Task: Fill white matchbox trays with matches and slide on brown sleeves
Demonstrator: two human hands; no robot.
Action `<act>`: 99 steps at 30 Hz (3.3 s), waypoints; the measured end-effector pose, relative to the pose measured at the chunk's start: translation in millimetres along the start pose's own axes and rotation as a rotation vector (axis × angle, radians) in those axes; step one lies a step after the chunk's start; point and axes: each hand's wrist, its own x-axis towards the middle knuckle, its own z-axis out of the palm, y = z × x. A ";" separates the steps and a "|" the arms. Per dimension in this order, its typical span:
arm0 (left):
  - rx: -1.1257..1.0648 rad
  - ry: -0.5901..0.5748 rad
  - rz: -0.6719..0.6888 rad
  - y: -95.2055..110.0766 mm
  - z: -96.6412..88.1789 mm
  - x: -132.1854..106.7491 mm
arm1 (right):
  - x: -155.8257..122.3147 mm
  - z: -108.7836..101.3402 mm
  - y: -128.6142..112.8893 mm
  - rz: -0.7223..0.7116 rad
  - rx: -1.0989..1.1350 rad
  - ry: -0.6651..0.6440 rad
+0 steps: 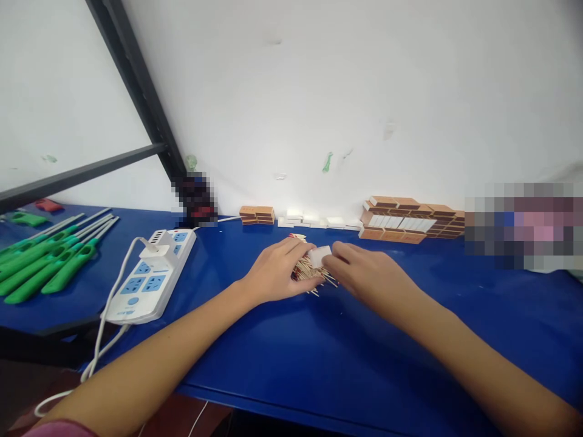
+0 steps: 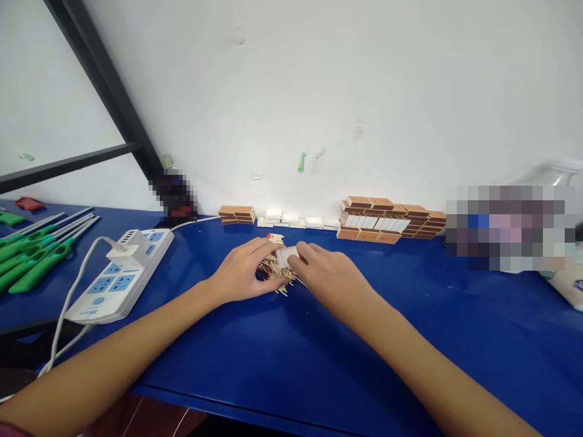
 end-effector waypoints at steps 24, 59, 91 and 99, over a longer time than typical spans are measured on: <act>-0.024 0.181 -0.071 -14.0 2.6 2.1 | -26.0 32.9 38.8 0.320 0.780 -0.249; -0.009 0.126 -0.009 -12.2 3.7 1.9 | -24.7 25.0 29.5 0.346 0.565 -0.131; -0.293 0.046 -0.109 13.2 4.6 2.0 | -15.2 6.0 5.1 0.313 0.680 0.185; -0.278 0.112 -0.187 14.7 3.8 4.5 | -16.1 0.0 15.1 0.272 0.625 0.186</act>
